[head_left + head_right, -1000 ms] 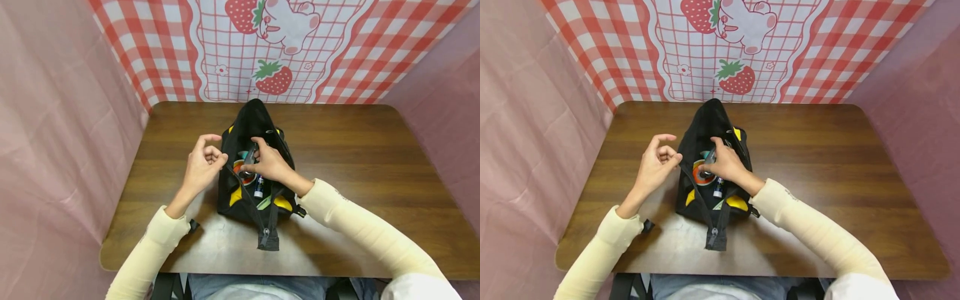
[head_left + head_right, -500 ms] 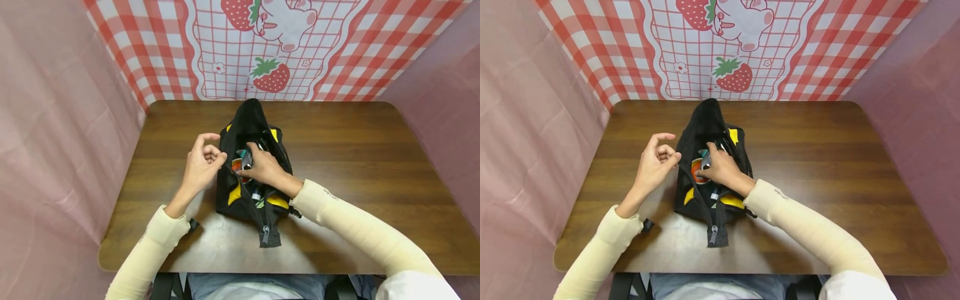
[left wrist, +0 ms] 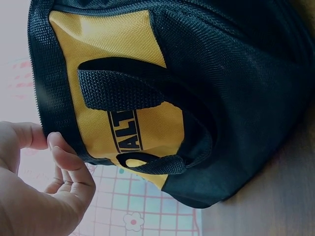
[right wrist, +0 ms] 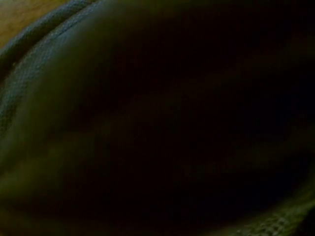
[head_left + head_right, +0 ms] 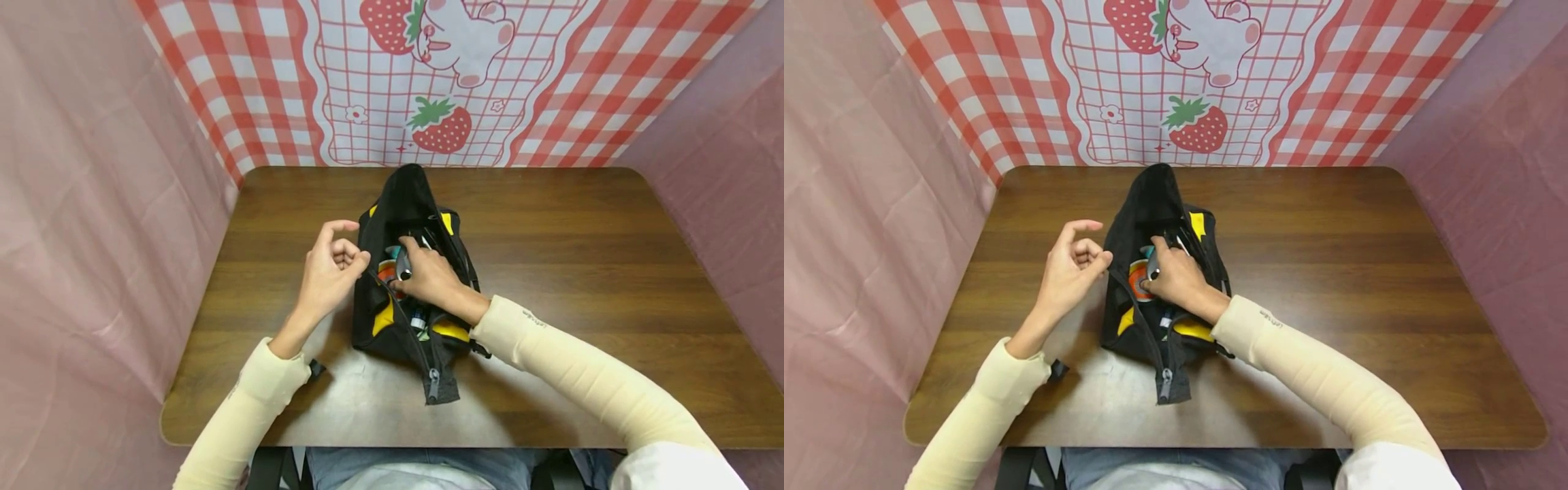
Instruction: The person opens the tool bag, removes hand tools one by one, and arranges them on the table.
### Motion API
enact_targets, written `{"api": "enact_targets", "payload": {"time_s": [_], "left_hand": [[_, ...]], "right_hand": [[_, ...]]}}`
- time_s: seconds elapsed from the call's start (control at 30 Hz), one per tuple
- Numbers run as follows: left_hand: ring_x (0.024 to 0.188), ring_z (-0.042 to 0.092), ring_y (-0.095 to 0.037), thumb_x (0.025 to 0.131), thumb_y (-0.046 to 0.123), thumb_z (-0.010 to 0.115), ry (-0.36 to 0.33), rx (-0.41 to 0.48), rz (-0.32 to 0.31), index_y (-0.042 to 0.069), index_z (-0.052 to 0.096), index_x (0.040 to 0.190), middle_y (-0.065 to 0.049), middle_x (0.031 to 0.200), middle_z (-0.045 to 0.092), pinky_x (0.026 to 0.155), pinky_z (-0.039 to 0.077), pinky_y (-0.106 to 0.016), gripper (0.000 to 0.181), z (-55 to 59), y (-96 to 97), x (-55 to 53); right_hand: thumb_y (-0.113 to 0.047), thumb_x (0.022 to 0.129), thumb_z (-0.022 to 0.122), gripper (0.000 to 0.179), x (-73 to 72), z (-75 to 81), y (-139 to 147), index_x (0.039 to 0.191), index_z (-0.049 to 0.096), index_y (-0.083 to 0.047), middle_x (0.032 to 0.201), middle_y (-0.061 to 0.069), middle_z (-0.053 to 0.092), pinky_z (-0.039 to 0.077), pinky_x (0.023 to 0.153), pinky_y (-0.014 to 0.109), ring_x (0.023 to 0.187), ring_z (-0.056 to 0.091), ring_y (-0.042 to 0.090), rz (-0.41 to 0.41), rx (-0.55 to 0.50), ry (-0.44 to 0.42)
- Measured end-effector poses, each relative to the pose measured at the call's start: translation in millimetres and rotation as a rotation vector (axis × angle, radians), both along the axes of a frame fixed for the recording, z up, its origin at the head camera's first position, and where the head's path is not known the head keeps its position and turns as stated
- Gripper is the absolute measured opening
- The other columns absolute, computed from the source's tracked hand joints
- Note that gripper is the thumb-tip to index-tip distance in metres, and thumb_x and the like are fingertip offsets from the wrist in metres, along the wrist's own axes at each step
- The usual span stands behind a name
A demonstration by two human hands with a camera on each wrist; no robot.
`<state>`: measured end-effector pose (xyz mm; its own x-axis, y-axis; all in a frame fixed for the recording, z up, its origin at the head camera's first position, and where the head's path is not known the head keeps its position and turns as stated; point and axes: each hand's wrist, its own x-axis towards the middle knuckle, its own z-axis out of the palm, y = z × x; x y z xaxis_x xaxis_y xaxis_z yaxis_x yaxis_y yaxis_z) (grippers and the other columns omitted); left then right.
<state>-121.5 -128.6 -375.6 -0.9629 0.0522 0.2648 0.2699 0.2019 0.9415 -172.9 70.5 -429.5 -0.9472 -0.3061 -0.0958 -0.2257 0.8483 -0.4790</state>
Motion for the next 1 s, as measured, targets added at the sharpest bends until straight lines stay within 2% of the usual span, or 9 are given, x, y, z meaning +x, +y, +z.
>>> {"api": "enact_targets", "payload": {"time_s": [0.27,0.53,0.73,0.87,1.0], "left_hand": [[0.057,0.053,-0.01,0.086,-0.004,0.07,0.006,-0.003,0.001,0.0,0.054,0.128,-0.017,0.073,0.064,0.056,0.042,-0.014,0.044,0.4,2.1,1.5],[0.058,0.053,-0.011,0.086,-0.004,0.07,0.014,-0.008,0.006,0.0,0.055,0.127,-0.015,0.073,0.063,0.056,0.041,-0.013,0.044,1.0,3.9,2.0],[0.058,0.053,-0.01,0.086,-0.004,0.07,0.017,-0.01,-0.004,0.0,0.054,0.127,-0.016,0.073,0.064,0.056,0.041,-0.014,0.044,1.6,4.7,1.3],[0.058,0.053,-0.01,0.086,-0.004,0.07,0.027,-0.013,-0.009,-0.002,0.054,0.128,-0.016,0.073,0.064,0.056,0.041,-0.014,0.045,1.3,4.7,1.1],[0.058,0.053,-0.012,0.086,-0.003,0.07,0.024,-0.013,-0.005,-0.002,0.053,0.129,-0.015,0.073,0.064,0.056,0.041,-0.014,0.046,-6.1,3.8,-2.7]], "right_hand": [[-0.024,0.079,0.085,0.083,3.8,3.0,2,0.15,0.043,-0.009,0.103,0.018,0.068,0.055,0.071,0.047,0.082,0.065,0.032,0.028,0.011,0.06],[-0.016,0.08,0.079,0.074,5.4,7.9,7,0.146,0.046,-0.011,0.095,0.013,0.066,0.052,0.061,0.041,0.072,0.061,0.028,0.038,0.008,0.077],[-0.013,0.078,0.078,0.071,4.5,12.5,9,0.143,0.05,-0.012,0.101,0.013,0.066,0.053,0.065,0.043,0.079,0.062,0.028,0.042,0.014,0.09],[-0.013,0.079,0.078,0.067,4.5,16.6,11,0.141,0.052,-0.011,0.101,0.012,0.067,0.052,0.065,0.042,0.078,0.062,0.027,0.053,0.003,0.104],[-0.013,0.08,0.075,0.064,4.8,22.1,11,0.14,0.053,-0.011,0.099,0.011,0.067,0.05,0.063,0.039,0.074,0.061,0.026,0.069,-0.005,0.122]]}}
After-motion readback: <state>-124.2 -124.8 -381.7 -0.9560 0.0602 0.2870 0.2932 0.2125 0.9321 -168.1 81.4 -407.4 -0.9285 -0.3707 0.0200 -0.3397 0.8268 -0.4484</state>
